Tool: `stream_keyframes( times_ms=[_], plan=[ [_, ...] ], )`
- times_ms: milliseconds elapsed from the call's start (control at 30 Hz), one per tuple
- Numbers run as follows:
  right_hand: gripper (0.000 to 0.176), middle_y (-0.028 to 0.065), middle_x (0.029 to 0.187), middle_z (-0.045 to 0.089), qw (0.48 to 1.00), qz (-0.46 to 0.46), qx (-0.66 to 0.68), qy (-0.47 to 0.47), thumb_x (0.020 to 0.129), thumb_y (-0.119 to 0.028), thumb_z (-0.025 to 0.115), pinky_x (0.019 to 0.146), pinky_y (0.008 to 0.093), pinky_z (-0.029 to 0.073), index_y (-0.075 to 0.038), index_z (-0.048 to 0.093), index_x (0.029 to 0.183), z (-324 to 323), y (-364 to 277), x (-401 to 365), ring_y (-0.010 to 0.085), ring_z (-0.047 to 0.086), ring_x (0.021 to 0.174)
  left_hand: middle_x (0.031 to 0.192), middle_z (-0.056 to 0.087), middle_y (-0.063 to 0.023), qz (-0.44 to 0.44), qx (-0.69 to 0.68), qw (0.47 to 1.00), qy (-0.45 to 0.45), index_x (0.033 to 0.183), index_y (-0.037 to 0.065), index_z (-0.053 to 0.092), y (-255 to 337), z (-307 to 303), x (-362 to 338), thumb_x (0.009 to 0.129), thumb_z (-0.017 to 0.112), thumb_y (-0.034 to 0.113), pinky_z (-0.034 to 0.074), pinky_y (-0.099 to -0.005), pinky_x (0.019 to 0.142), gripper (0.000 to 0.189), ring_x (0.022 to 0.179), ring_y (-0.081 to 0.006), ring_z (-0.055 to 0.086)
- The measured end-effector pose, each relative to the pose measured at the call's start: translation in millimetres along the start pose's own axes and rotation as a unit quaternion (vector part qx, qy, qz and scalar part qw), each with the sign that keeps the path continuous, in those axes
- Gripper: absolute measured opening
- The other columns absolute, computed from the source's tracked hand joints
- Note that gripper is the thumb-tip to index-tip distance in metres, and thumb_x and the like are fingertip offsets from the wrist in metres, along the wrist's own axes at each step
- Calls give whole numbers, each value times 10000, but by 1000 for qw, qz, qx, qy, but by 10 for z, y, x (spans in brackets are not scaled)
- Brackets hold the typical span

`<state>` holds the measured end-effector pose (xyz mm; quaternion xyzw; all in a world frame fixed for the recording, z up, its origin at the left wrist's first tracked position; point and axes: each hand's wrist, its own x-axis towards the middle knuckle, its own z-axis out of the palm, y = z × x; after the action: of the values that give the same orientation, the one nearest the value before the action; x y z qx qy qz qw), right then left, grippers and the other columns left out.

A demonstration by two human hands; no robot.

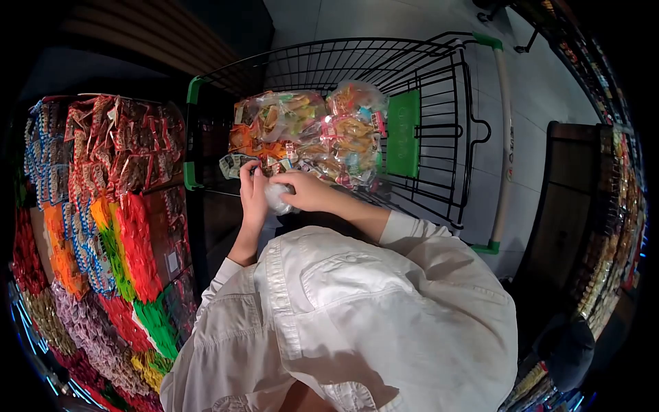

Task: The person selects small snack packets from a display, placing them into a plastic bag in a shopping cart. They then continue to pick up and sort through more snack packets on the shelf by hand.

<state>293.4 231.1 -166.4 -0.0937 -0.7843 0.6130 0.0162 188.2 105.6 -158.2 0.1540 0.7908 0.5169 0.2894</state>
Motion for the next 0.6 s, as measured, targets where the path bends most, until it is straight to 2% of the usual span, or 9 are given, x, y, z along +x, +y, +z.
stream_keyframes(
  times_ms=[100, 133, 167, 200, 233, 300, 367, 400, 600],
  plan=[
    [423, 78, 1031, 598, 994, 87, 69, 7, 755, -44, 629, 764, 261, 447, -22, 551, 1170, -171, 293, 29, 135, 554, 890, 959, 613, -145, -12, -96, 995, -32, 1165, 38, 482, -451, 22, 320, 963, 411, 277, 431, -327, 787, 320, 879, -216, 578],
    [430, 79, 1030, 597, 993, 96, 65, 33, 753, -37, 626, 755, 257, 447, -26, 540, 1174, -205, 410, 27, 132, 552, 885, 995, 606, -169, 32, 21, 999, -7, 1153, 40, 508, -537, 12, 388, 953, 420, 303, 413, -378, 843, 343, 956, -303, 563],
    [437, 80, 1029, 595, 991, 105, 61, 59, 750, -29, 623, 745, 253, 447, -31, 530, 1177, -220, 522, 8, 129, 551, 879, 995, 606, -169, 32, 20, 999, -8, 1153, 40, 508, -630, -22, 427, 953, 420, 303, 413, -378, 843, 343, 956, -303, 563],
    [439, 118, 1112, 588, 980, 156, 80, 96, 725, -73, 635, 843, 318, 453, -68, 544, 1155, -311, 376, -10, 215, 581, 994, 994, 599, -172, 65, 159, 984, -39, 1129, 40, 530, -617, -59, 433, 941, 443, 293, 410, -396, 849, 327, 965, -330, 548],
    [439, 118, 1112, 588, 980, 158, 79, 96, 725, -73, 635, 843, 318, 453, -68, 544, 1155, -352, 403, -27, 215, 581, 994, 992, 592, -176, 96, 295, 948, -68, 1105, 41, 551, -603, -76, 432, 929, 466, 283, 407, -414, 855, 311, 974, -357, 533],
    [449, 99, 1141, 567, 964, 175, 89, 179, 736, -39, 615, 856, 313, 446, -76, 522, 1174, -465, 509, -24, 220, 571, 1014, 949, 591, -166, 143, 319, 936, -44, 1034, 48, 583, -652, -13, 419, 890, 517, 253, 430, -431, 819, 259, 922, -364, 541],
    [412, 64, 1022, 566, 959, 142, 71, 237, 800, 10, 563, 755, 275, 453, -100, 508, 1194, -519, 952, -4, 156, 563, 864, 952, 600, -154, 148, 362, 917, -76, 982, 57, 589, -624, 47, 385, 861, 544, 221, 459, -430, 786, 209, 904, -350, 564],
    [357, 71, 1049, 567, 940, 209, 114, 244, 814, 14, 555, 799, 273, 444, -89, 550, 1156, -638, 844, 11, 170, 561, 939, 953, 612, -128, 136, 401, 903, -76, 957, 80, 590, -619, 67, 356, 842, 548, 207, 483, -430, 751, 176, 892, -327, 586],
    [309, 81, 1092, 581, 933, 196, 60, 294, 807, -22, 578, 878, 293, 432, -99, 620, 1103, -1201, 1167, 419, 190, 537, 1043, 938, 633, -78, 65, 446, 886, -110, 979, 129, 597, -556, 82, 341, 836, 562, 209, 496, -413, 720, 167, 902, -291, 608]
  ],
)
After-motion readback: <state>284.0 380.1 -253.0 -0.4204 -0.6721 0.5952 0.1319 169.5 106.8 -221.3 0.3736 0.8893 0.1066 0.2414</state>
